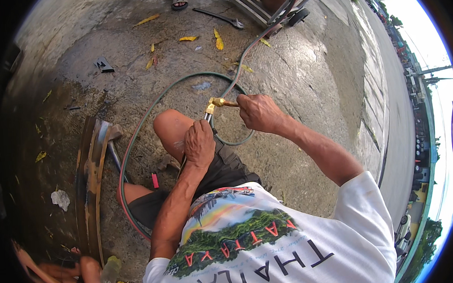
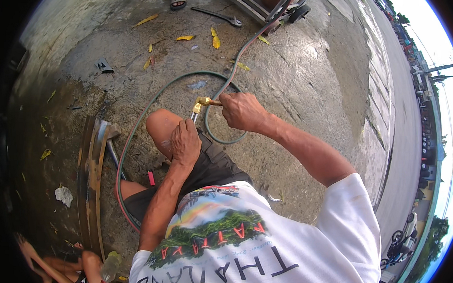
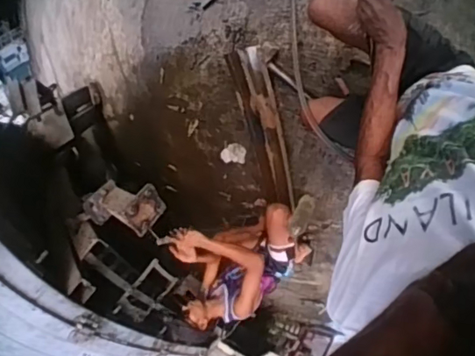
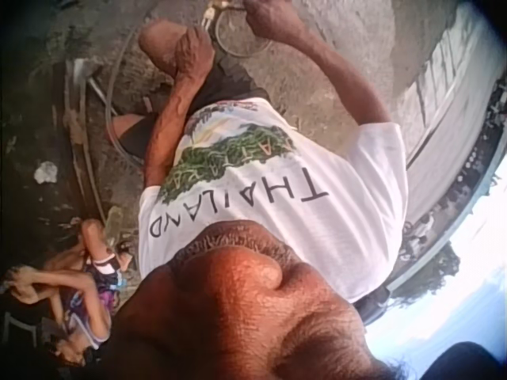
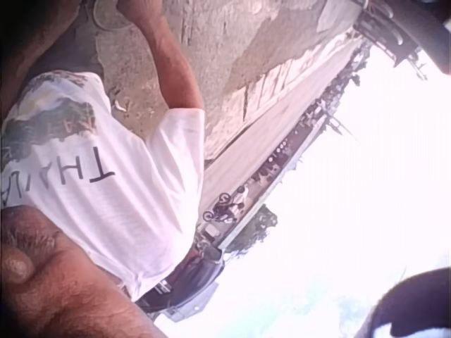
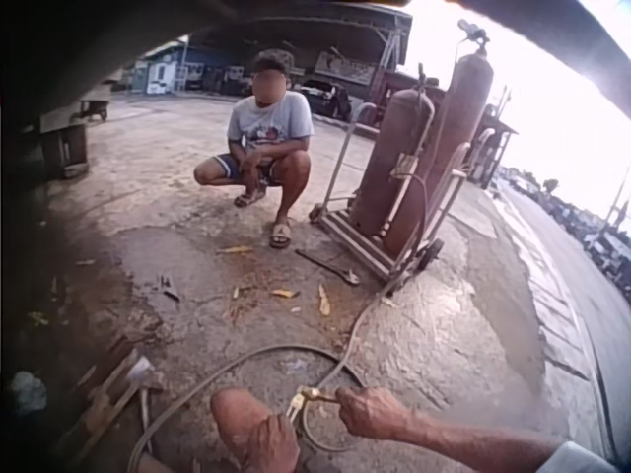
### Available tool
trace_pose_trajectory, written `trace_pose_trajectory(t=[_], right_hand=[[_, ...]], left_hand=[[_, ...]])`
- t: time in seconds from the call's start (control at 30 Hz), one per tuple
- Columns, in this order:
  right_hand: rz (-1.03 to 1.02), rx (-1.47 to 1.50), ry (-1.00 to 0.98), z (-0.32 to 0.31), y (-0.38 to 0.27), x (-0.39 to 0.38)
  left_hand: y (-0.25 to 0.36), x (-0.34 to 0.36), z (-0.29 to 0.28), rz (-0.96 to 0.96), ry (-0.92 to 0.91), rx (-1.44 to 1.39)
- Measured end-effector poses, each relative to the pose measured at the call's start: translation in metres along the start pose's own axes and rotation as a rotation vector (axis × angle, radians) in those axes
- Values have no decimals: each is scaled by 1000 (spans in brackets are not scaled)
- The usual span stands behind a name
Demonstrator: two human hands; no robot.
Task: The person adjusts a brass torch nozzle connected to hoses, then ignites the torch and uses it to cut a metal bar resting on a wooden support. Sparks are visible as the torch is applied to the metal.
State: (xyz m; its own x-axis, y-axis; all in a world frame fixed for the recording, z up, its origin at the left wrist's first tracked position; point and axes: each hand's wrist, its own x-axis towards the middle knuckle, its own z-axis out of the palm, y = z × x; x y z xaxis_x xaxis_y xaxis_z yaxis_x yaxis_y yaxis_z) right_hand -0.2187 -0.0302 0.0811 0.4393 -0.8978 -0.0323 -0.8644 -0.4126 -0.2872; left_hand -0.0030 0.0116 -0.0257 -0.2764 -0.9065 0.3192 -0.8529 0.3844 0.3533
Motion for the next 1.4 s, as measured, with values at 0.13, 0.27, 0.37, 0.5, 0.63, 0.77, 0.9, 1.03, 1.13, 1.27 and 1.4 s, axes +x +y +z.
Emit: trace_pose_trajectory(t=[0.13, 0.27, 0.37, 0.5, 0.63, 0.77, 0.9, 1.03, 1.13, 1.27, 1.4], right_hand=[[47, 81, 49, 10, 5, -1], [77, -6, -57, 4, 1, 10], [141, -31, -101, 3, -6, 10], [235, -66, -97, 7, -20, 3], [290, -47, -10, 23, -14, 5], [214, -45, 5, 18, -17, -2], [-52, -232, 76, 18, -8, -7], [-245, -349, 67, 9, -12, 14], [-387, -387, 55, 5, -9, 35], [-553, -332, 56, 8, 1, 65], [-479, 38, 70, 10, 12, 79]], left_hand=[[1, 0, 2, 4, 4, 1], [-1, 1, 2, -12, 5, 2], [-2, 0, 1, 20, 31, 81], [1, 2, 2, 17, 45, 83], [1, 3, 3, 11, 48, 98], [-2, 0, 6, -20, 55, 118], [-12, 4, 6, -45, 23, 101], [-28, 3, 3, -68, 4, 61], [-36, 7, 1, -106, -8, 27], [-46, 13, 8, -186, -94, 13], [-47, 11, 4, -233, -137, -10]])
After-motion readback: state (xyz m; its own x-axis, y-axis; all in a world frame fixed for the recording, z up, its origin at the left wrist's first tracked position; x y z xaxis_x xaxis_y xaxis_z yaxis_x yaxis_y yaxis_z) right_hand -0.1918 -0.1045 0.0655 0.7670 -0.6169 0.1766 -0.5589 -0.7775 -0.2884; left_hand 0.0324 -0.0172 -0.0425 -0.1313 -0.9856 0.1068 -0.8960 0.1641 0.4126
